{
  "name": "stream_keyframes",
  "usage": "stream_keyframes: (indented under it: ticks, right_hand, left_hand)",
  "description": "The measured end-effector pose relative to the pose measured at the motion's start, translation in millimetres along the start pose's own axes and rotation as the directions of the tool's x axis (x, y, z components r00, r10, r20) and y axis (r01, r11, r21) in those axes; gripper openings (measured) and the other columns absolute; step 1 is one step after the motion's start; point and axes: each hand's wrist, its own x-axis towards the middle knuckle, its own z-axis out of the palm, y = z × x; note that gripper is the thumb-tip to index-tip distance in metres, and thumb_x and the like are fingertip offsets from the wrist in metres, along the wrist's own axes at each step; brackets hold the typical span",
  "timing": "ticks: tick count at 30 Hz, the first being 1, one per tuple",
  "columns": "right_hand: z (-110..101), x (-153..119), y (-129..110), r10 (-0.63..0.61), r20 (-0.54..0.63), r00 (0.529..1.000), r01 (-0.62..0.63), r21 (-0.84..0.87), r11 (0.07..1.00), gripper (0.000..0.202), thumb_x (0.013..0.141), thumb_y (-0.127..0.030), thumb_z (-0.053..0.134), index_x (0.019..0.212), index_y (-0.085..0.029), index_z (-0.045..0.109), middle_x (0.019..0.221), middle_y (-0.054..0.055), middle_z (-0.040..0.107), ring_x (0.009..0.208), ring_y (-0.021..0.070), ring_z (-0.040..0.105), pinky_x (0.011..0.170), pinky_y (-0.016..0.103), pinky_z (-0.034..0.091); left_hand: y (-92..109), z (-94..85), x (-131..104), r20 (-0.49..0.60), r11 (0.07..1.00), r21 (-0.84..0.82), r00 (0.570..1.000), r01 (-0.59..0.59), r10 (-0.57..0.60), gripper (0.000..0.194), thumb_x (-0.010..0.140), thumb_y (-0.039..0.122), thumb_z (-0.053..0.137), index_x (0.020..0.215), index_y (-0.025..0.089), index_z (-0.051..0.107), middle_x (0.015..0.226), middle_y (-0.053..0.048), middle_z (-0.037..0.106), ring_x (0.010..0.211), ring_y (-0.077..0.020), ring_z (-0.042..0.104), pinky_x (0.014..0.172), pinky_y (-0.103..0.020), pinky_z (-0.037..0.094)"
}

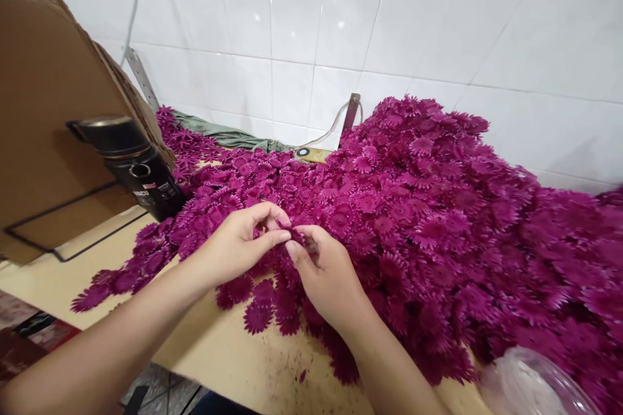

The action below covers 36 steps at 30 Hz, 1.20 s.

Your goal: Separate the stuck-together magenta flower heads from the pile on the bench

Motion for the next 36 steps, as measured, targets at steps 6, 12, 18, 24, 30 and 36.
stream_keyframes:
  ticks: [6, 12, 18, 24, 30, 36]
  right_hand:
    - [-12, -6, 9, 0.018, -0.075, 0.997, -0.018, 0.0, 1.0, 0.014, 0.076, -0.03, 0.051, 0.077, -0.017, 0.057, 0.068, 0.002, 0.059, 0.063, 0.0145, 0.053, 0.062, 0.028, 0.044]
    - [-16, -18, 7, 0.078, -0.121, 0.99, -0.061, 0.139, 0.988, 0.021, 0.076, -0.038, 0.052, 0.069, -0.018, 0.051, 0.05, -0.002, 0.05, 0.047, 0.0111, 0.047, 0.048, 0.023, 0.039]
    - [-20, -16, 13, 0.127, -0.049, 0.991, -0.101, 0.361, 0.927, 0.025, 0.074, -0.042, 0.055, 0.073, -0.018, 0.051, 0.053, -0.003, 0.05, 0.049, 0.0096, 0.045, 0.05, 0.023, 0.04]
    - [-21, -15, 11, 0.058, -0.187, 0.981, -0.051, 0.043, 0.998, 0.023, 0.08, -0.04, 0.044, 0.075, -0.018, 0.051, 0.067, 0.001, 0.051, 0.063, 0.0141, 0.048, 0.061, 0.027, 0.041]
    - [-14, -11, 15, -0.066, -0.314, 0.947, 0.0, -0.204, 0.979, 0.027, 0.086, -0.035, 0.032, 0.064, -0.021, 0.04, 0.062, 0.0, 0.047, 0.06, 0.014, 0.043, 0.059, 0.027, 0.036]
    - [-11, -1, 21, -0.11, -0.309, 0.945, 0.063, -0.159, 0.985, 0.031, 0.087, -0.036, 0.029, 0.06, -0.022, 0.034, 0.055, -0.003, 0.039, 0.053, 0.0119, 0.038, 0.051, 0.024, 0.033]
  left_hand:
    - [-2, 36.7, 0, -0.07, 0.979, -0.197, 0.995, 0.057, -0.073, 0.007, 0.074, 0.023, 0.052, 0.072, 0.019, 0.057, 0.06, 0.004, 0.051, 0.058, -0.011, 0.045, 0.058, -0.023, 0.036]
    - [2, 46.8, 5, 0.079, 0.705, -0.663, 0.959, 0.253, -0.271, 0.019, 0.062, 0.032, 0.064, 0.067, 0.016, 0.056, 0.057, 0.005, 0.049, 0.051, -0.0075, 0.041, 0.054, -0.021, 0.035]
    - [1, 50.0, 5, 0.144, 0.601, -0.744, 0.949, 0.29, -0.28, 0.032, 0.056, 0.041, 0.07, 0.071, 0.015, 0.057, 0.059, 0.004, 0.05, 0.052, -0.0079, 0.042, 0.053, -0.021, 0.034]
    - [-4, 56.8, 1, 0.072, 0.876, -0.439, 0.98, 0.198, -0.185, 0.026, 0.073, 0.04, 0.054, 0.064, 0.017, 0.048, 0.057, 0.006, 0.04, 0.056, -0.0093, 0.036, 0.056, -0.022, 0.031]
    - [5, 60.7, -1, 0.075, 0.935, -0.341, 0.995, 0.094, -0.073, 0.028, 0.081, 0.035, 0.041, 0.058, 0.019, 0.039, 0.057, 0.005, 0.039, 0.057, -0.0109, 0.037, 0.057, -0.023, 0.033]
    - [-1, 65.0, 0, 0.004, 0.812, -0.576, 0.994, 0.089, -0.106, 0.031, 0.074, 0.044, 0.054, 0.058, 0.018, 0.046, 0.056, 0.005, 0.043, 0.057, -0.0104, 0.04, 0.059, -0.022, 0.035]
